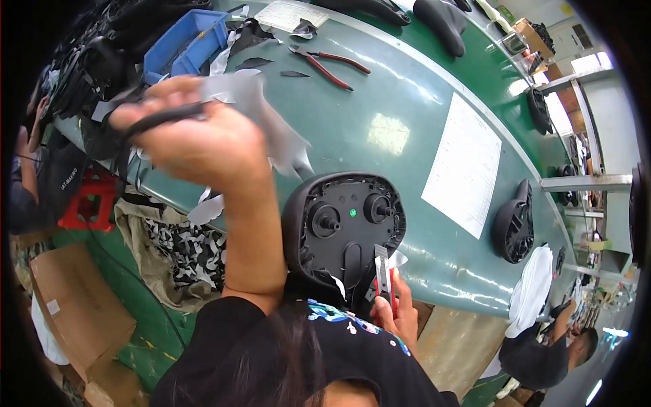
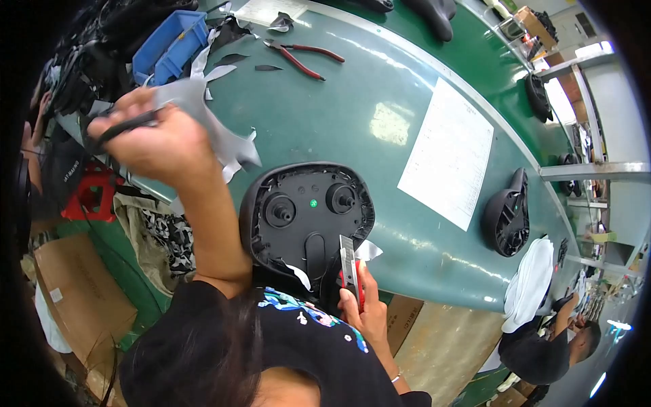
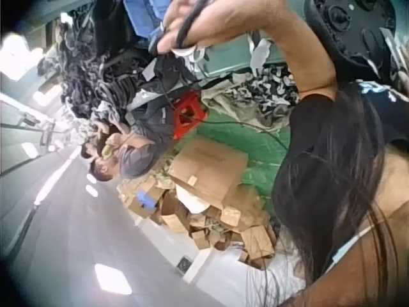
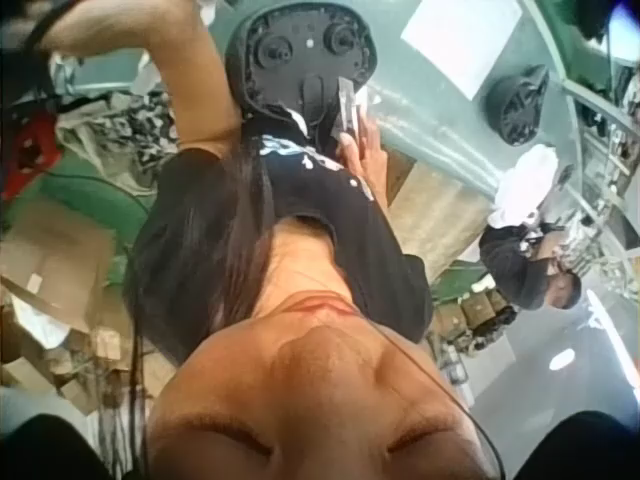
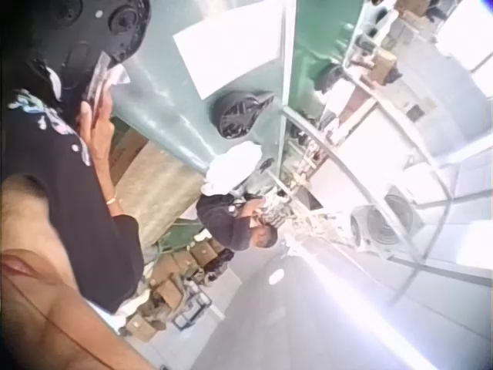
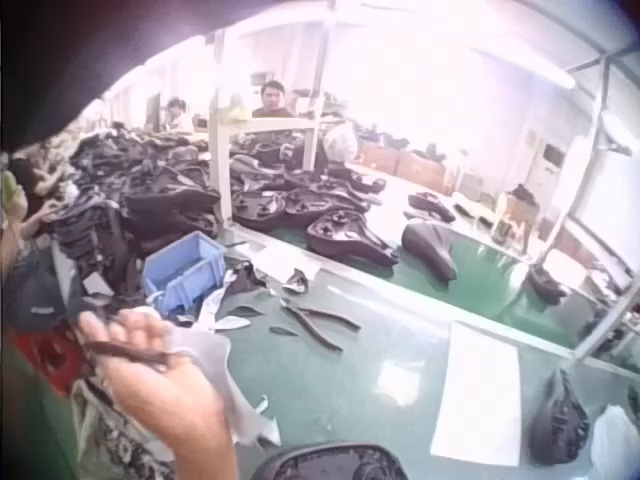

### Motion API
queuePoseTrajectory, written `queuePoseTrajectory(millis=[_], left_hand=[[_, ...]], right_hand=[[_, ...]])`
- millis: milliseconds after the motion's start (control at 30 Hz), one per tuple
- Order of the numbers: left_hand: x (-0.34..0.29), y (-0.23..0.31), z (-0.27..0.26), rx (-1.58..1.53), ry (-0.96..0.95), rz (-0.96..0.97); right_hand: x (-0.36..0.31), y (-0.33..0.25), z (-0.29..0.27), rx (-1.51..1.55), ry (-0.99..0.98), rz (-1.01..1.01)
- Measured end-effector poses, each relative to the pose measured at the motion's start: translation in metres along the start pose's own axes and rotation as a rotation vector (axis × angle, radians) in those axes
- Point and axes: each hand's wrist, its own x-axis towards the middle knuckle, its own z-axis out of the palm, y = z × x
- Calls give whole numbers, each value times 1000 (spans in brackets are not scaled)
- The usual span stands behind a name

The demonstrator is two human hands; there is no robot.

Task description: Trim and finish the fabric covering on bicycle seats using a utility knife.

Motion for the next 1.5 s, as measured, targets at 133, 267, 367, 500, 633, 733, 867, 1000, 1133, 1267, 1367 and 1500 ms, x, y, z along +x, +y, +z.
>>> queuePoseTrajectory(millis=[133, 267, 367, 500, 633, 733, 867, 1000, 1133, 1267, 1367, 1500], left_hand=[[-20, -6, -34, 936, -1000, -56], [-7, -1, -86, 1566, -1969, -483], [1, -17, -109, 1311, -2149, -726], [32, -58, -83, 1055, -1552, -1013], [32, -127, -42, 536, -958, -1095], [-33, -163, -62, 895, -2141, -255], [-72, -127, -58, 425, -2357, -828], [-65, -150, -69, 737, -1590, -486], [-60, -158, -71, 736, -1524, -436], [-60, -155, -67, 743, -1455, -557], [-58, -156, -69, 738, -1459, -468], [-66, -154, -69, 772, -1377, -196]], right_hand=[[16, 30, -11, -137, 213, -325], [57, -2, -7, 268, 79, -88], [92, -9, -19, 49, -55, -325], [133, -39, -66, 160, 335, -392], [198, -51, -100, 299, 585, -572], [263, -48, -107, 292, 490, -536], [372, -70, -124, 281, 367, -440], [497, -107, -130, 782, 85, -449], [565, -169, -99, 896, 91, -414], [567, -194, -111, 781, 48, -464], [496, -187, -108, 850, 82, -457], [332, -150, -89, 577, 127, -399]])
